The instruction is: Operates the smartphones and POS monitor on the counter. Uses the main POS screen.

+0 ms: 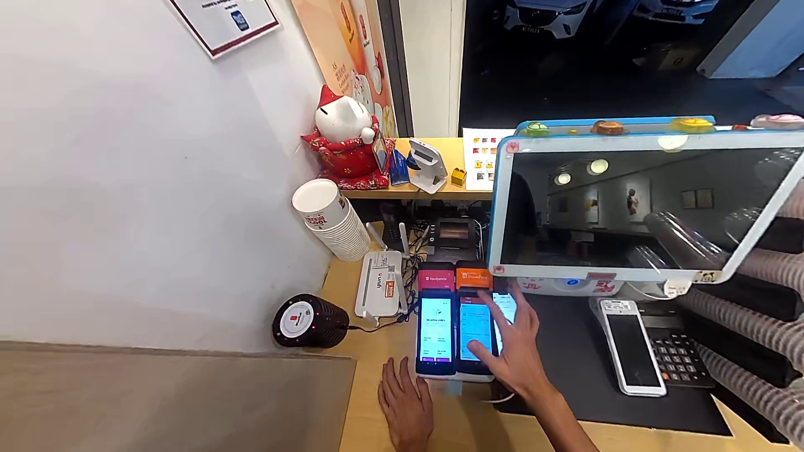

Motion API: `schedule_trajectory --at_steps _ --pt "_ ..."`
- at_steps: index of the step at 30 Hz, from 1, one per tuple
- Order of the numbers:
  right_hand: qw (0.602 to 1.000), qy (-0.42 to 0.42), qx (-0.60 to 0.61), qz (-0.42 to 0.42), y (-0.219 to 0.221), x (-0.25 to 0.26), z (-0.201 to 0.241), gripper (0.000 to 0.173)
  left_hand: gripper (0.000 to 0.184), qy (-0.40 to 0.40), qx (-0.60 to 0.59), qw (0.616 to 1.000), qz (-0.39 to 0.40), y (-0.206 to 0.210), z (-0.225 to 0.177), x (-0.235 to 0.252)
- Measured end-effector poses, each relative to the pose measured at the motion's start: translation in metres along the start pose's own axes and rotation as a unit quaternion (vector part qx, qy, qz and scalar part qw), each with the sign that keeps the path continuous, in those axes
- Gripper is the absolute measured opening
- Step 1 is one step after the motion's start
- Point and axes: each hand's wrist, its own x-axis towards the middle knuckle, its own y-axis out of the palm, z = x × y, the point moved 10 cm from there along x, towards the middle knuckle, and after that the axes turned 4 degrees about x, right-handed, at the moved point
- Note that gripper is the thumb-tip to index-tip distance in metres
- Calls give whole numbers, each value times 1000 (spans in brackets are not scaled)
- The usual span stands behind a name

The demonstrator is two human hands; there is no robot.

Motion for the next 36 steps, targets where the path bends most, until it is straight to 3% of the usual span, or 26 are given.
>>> schedule_trajectory --at_steps 10,16,25,36 --pt "992 110 37 -45 -23 -83 -99 108 62 2 13 1000 14 0 -1 3" --pt "995 82 -55 18 -5 -81 -94 110 63 13 9 1000 8 -3 -6 5" --pt "994 36 -89 61 3 -80 -91 103 68 38 21 999 12 0 -8 2" --pt "991 68 -106 54 3 -80 -94 106 69 44 27 998 26 6 -4 0"
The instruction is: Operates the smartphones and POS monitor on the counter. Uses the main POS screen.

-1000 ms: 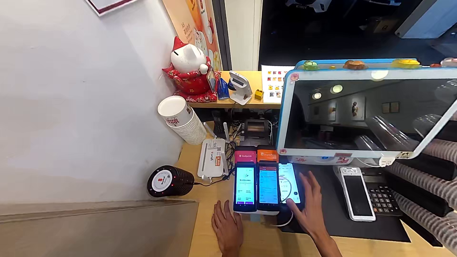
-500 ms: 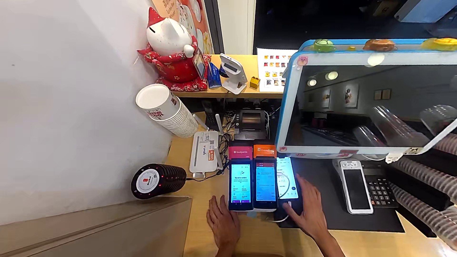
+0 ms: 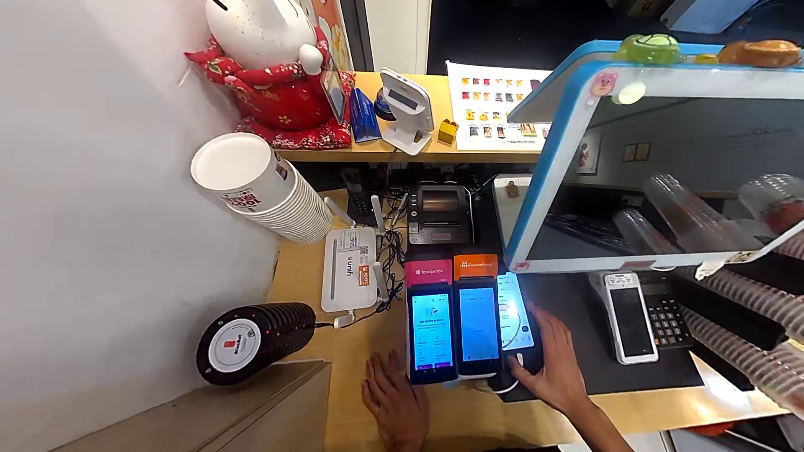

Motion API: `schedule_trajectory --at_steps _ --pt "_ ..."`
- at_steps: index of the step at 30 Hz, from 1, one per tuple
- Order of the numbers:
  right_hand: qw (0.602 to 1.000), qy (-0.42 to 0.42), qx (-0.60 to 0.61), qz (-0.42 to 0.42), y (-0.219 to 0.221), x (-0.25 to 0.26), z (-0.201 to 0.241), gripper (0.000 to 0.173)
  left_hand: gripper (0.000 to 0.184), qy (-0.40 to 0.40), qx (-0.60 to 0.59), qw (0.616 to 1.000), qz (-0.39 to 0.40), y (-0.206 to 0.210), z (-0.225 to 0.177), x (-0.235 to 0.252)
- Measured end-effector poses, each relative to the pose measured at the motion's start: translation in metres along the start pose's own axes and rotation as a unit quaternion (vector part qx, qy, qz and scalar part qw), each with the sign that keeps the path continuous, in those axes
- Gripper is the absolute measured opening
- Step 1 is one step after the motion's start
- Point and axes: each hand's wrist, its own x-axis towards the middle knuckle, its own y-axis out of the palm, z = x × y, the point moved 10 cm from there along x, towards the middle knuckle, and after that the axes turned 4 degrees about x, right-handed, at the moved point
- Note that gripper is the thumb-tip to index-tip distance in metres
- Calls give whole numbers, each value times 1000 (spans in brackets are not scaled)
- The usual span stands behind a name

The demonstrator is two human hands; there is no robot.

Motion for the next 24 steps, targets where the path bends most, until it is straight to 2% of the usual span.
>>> schedule_trajectory --at_steps 6,24 --pt "1000 -3 -12 -10 0 -1 3 103 67 -1 -5 1000 28 2 0 1" --pt "1000 9 14 0 -2 2 1 99 69 8 -26 1000 -2 2 -3 -2"
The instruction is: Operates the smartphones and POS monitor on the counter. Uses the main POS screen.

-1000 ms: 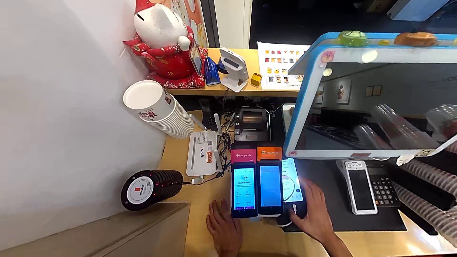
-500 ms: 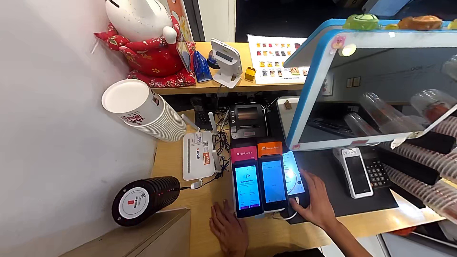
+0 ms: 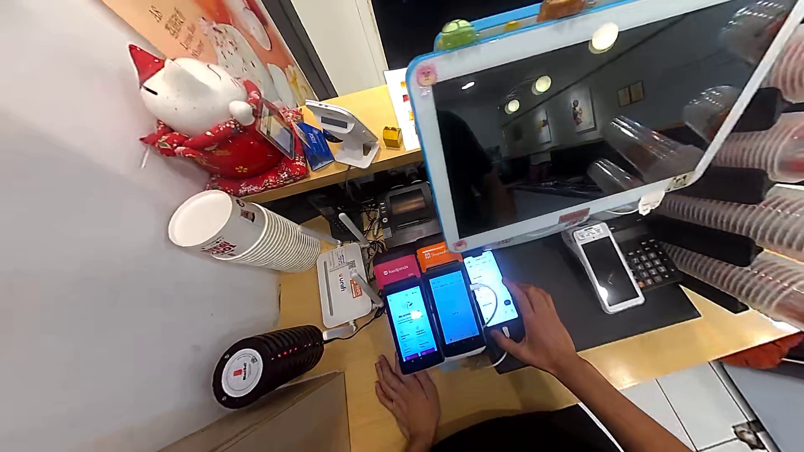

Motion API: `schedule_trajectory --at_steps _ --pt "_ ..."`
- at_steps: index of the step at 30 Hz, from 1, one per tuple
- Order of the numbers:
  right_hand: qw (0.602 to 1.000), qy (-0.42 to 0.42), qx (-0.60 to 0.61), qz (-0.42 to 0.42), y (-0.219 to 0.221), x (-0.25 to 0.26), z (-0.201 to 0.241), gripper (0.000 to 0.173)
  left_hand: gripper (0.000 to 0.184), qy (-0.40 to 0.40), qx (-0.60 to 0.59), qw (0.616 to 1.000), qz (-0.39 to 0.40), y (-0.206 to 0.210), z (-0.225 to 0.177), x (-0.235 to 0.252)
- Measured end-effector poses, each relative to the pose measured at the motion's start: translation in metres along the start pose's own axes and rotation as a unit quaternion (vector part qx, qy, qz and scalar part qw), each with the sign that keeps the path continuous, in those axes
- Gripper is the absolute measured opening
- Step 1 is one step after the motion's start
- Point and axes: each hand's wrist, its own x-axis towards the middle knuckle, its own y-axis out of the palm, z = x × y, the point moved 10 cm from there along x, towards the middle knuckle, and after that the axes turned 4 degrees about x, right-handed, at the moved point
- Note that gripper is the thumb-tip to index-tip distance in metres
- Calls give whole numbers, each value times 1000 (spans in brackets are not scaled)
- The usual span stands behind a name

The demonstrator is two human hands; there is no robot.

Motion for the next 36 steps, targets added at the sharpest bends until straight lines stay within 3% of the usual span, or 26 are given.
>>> schedule_trajectory --at_steps 13,18,24,31,36 --pt "1000 15 -9 12 1 0 -2 94 71 -18 32 999 -7 4 3 -3" --pt "1000 6 -13 19 3 -1 -3 81 71 -17 28 999 -2 4 1 -2" --pt "999 -5 35 -27 -6 -7 -2 59 68 -18 34 999 0 6 2 -2" --pt "998 16 35 -40 -10 -7 -4 88 69 -14 35 999 -13 5 2 -3" --pt "999 6 24 -22 -6 -5 -2 92 69 -18 30 999 -10 3 1 -2"
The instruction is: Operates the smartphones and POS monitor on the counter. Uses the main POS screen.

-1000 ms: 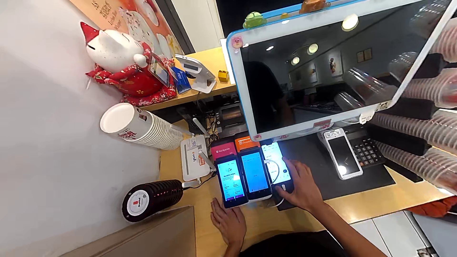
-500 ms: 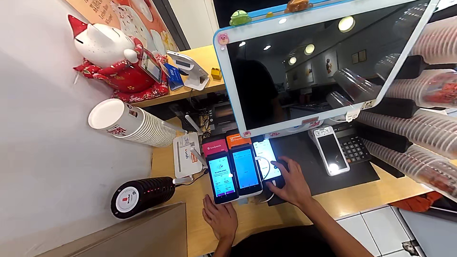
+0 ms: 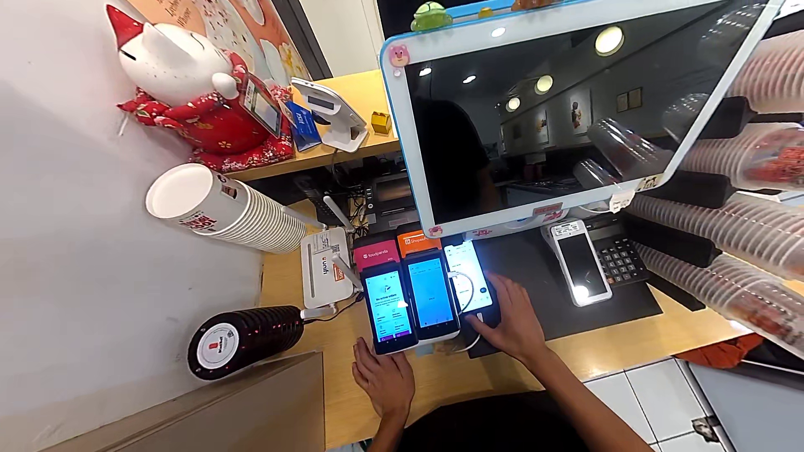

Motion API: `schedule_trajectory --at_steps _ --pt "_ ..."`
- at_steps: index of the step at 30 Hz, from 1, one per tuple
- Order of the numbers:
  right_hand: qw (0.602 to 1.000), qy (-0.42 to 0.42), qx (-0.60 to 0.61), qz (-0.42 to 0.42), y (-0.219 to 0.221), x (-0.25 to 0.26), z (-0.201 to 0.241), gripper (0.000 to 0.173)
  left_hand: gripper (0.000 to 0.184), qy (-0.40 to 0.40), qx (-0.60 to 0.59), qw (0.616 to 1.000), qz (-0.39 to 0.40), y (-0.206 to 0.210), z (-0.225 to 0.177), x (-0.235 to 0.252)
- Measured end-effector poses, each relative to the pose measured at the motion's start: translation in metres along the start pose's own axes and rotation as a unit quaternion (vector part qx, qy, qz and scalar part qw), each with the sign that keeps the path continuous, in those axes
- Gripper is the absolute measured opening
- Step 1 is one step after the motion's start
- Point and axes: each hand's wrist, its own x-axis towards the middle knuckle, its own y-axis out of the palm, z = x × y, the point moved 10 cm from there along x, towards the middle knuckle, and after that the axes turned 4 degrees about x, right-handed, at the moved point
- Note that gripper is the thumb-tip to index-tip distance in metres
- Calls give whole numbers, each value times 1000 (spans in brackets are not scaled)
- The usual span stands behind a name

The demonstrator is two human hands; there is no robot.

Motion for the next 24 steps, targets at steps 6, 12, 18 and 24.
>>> schedule_trajectory --at_steps 6,12,18,24 --pt "997 46 42 47 4 14 -12 105 68 1 2 1000 -4 0 0 1" --pt "998 20 37 51 11 41 -15 104 68 -5 -1 1000 12 1 1 0" --pt "999 7 17 42 13 42 -13 104 68 -9 0 1000 5 4 1 -1" --pt "999 13 17 37 13 42 -14 101 70 -4 1 1000 2 2 1 0"
